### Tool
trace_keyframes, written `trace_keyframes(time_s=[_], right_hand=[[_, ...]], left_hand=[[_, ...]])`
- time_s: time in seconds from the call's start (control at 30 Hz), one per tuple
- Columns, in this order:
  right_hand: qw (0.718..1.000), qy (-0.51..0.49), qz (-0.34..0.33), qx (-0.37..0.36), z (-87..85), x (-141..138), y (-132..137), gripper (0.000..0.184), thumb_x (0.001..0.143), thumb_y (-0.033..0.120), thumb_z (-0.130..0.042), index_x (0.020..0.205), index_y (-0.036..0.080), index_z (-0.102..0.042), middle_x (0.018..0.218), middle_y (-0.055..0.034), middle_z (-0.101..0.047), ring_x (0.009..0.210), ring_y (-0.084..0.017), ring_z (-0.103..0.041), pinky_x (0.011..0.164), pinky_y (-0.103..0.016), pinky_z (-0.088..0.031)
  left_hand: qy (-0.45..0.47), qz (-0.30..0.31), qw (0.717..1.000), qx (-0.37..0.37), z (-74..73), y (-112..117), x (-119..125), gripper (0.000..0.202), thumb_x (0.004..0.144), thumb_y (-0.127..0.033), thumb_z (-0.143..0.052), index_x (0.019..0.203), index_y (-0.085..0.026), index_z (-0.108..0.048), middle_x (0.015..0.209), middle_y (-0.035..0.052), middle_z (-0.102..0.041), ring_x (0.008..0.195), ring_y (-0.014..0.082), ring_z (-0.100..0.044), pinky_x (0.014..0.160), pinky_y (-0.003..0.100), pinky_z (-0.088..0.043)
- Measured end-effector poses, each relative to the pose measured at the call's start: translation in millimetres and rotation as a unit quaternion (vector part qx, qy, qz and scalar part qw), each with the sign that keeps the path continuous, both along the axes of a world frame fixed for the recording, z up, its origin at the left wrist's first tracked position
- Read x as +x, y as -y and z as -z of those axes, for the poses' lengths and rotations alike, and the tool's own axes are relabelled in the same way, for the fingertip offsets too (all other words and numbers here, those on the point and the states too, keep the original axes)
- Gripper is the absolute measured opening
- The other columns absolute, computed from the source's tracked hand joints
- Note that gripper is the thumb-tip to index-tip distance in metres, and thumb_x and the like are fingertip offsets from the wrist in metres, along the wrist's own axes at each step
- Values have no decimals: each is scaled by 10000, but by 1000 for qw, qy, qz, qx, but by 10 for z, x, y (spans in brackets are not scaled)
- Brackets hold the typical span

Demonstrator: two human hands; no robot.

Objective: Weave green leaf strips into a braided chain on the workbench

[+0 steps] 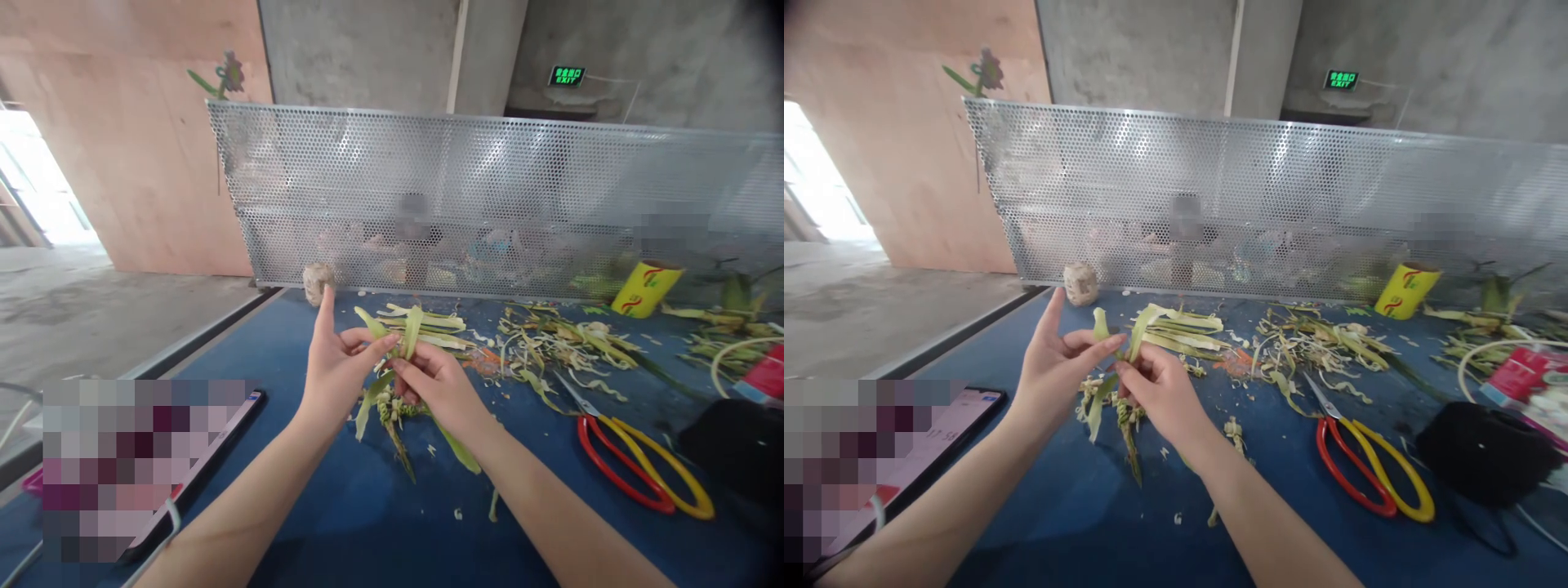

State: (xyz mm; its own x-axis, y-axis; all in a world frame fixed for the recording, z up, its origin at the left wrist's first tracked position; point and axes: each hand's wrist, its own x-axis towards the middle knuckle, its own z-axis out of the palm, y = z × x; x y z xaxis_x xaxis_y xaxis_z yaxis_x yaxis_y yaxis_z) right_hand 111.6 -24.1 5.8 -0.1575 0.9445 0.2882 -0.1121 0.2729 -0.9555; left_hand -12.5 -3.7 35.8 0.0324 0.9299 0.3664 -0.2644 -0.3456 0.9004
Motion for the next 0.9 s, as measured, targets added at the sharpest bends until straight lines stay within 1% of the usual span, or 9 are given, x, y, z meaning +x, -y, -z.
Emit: trace_keyframes(time_s=[0.07,0.17,0.27,0.37,0.53,0.6,0.7,0.8,0.9], right_hand=[[1000,-13,0,-6,-3,16,-3,221,773,414,-551,791,197,-511,531,45,-499,417,-74,-396,429,-231,-302],[999,-48,-20,-4,-2,35,15,236,826,446,-467,885,218,-458,557,37,-518,429,-84,-397,442,-237,-299],[999,-44,-7,-16,8,30,31,257,842,461,-441,965,242,-391,562,49,-482,465,-102,-430,459,-243,-318],[999,-48,8,-19,35,30,14,297,821,484,-460,973,253,-351,557,58,-450,473,-121,-464,453,-254,-330],[998,-58,-2,-12,55,89,-20,290,827,450,-449,993,245,-328,594,42,-492,505,-141,-512,465,-273,-368],[999,-45,11,-11,30,124,-8,286,821,371,-472,1017,244,-308,601,45,-508,496,-133,-505,482,-277,-381],[1000,-12,8,-1,-12,164,20,382,772,228,-521,1063,246,-273,675,34,-551,536,-126,-511,513,-283,-400],[1000,9,-12,6,-11,177,25,447,753,157,-519,1097,255,-252,753,24,-561,569,-120,-518,523,-281,-407],[1000,13,-5,6,34,170,4,432,769,150,-496,1102,259,-244,717,41,-545,530,-103,-491,489,-258,-375]], left_hand=[[-10,24,999,-21,13,-6,5,1048,635,-168,-712,1401,-156,3,589,-45,-615,578,96,-581,588,198,-489],[-51,93,993,-50,54,-8,21,1054,653,-200,-695,1398,-167,50,877,66,-671,688,124,-598,564,211,-492],[-106,136,985,-28,106,-7,25,1113,610,-187,-727,1392,-270,61,1122,121,-600,616,105,-577,499,232,-487],[-126,139,982,-4,141,-12,13,1104,634,-201,-709,1379,-317,97,1191,129,-563,556,85,-557,522,271,-500],[-194,90,976,47,143,-18,-19,1076,641,-222,-697,1388,-295,74,1082,101,-641,546,119,-565,595,312,-489],[-237,48,967,83,132,-15,-31,1048,652,-240,-688,1397,-240,49,953,78,-687,566,139,-567,620,300,-466],[-280,-2,952,125,115,-12,-41,985,681,-262,-662,1402,-159,1,770,49,-700,651,169,-566,638,272,-427],[-274,1,952,136,108,-14,-42,962,707,-247,-636,1399,-155,25,711,25,-683,595,151,-522,592,252,-397],[-284,16,949,134,116,-9,-32,937,742,-252,-599,1396,-176,68,683,3,-667,520,128,-468,552,244,-375]])
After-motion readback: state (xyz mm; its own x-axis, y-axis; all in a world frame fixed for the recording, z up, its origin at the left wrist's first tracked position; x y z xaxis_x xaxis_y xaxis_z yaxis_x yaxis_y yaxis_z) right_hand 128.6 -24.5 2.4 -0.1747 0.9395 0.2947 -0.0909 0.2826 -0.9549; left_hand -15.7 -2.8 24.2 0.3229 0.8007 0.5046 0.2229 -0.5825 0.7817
